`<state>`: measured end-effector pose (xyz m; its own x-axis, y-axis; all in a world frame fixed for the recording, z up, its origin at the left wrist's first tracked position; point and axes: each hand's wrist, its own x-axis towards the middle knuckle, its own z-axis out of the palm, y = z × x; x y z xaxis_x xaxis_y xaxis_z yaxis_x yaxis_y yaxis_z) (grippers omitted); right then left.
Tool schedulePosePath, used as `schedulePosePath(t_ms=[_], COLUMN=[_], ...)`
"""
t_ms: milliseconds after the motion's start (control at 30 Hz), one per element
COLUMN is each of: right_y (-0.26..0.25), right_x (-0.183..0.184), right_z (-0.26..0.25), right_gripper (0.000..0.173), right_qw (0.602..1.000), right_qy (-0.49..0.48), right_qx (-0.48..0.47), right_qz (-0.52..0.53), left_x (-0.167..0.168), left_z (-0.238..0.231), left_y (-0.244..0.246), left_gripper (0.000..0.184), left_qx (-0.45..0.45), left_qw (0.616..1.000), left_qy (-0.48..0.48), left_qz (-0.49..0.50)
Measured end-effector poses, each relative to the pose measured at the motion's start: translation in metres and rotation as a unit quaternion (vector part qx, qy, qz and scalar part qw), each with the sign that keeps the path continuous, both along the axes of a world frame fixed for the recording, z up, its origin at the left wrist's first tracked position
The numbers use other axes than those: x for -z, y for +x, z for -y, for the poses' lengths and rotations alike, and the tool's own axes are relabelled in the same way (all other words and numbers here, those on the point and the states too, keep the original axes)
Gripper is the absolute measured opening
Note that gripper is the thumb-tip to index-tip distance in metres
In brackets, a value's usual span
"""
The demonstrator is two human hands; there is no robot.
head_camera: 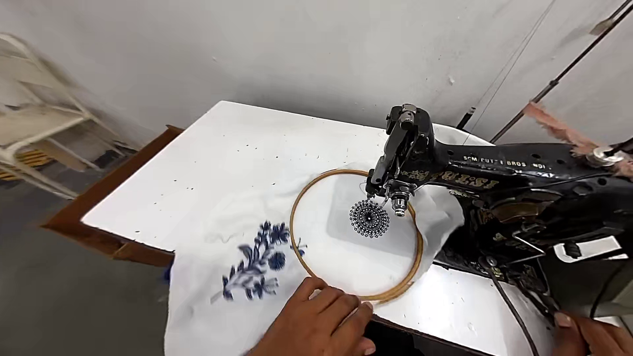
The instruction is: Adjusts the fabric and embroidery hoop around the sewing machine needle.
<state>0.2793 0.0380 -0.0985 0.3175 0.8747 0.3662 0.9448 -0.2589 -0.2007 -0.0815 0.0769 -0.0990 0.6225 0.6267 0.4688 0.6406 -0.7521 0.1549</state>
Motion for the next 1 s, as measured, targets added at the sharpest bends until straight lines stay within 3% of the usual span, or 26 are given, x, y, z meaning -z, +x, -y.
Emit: schedulePosePath(t_ms=[100, 267, 467, 567, 633, 767, 833, 1000], right_y=[-0.011, -0.045, -0.090, -0.105, -0.111, -0.119, -0.124, -0.133], right_x=[-0.010, -0.021, -0.028, -0.026, -0.012, 0.000, -0.001, 0.003], right_z=[-0.002, -0.008, -0.034, -0.056, -0.075, -0.108, -0.120, -0.147], right_gripper=[0.033, 0.038, 0.033, 0.041, 0.045, 0.035, 0.029, 0.017], right_qw=[0.996, 0.966, 0.921, 0.925, 0.939, 0.957, 0.963, 0.969], right_qy=[0.063, 0.144, 0.070, -0.001, 0.005, -0.014, -0.029, -0.030], right_qx=[-0.022, -0.140, -0.204, -0.204, -0.204, -0.198, -0.189, -0.194], right_qz=[-0.052, -0.165, -0.323, -0.321, -0.276, -0.212, -0.191, -0.147], left_x=[-0.006, 0.002, -0.001, -0.016, -0.021, -0.028, -0.026, -0.009], left_z=[-0.030, -0.066, -0.037, -0.078, -0.127, -0.209, -0.226, -0.220], left_y=[-0.013, -0.049, -0.022, -0.018, -0.015, 0.002, 0.013, 0.024], left_gripper=[0.039, 0.045, 0.040, 0.031, 0.025, 0.021, 0.018, 0.012], left_qx=[-0.038, -0.114, -0.040, 0.004, 0.006, 0.023, 0.050, 0.050], left_qw=[0.999, 0.991, 0.998, 0.987, 0.983, 0.971, 0.969, 0.989], left_qy=[0.022, -0.006, -0.052, -0.149, -0.167, -0.236, -0.243, -0.139], left_qz=[-0.014, -0.064, 0.013, 0.061, 0.076, 0.035, -0.004, -0.007])
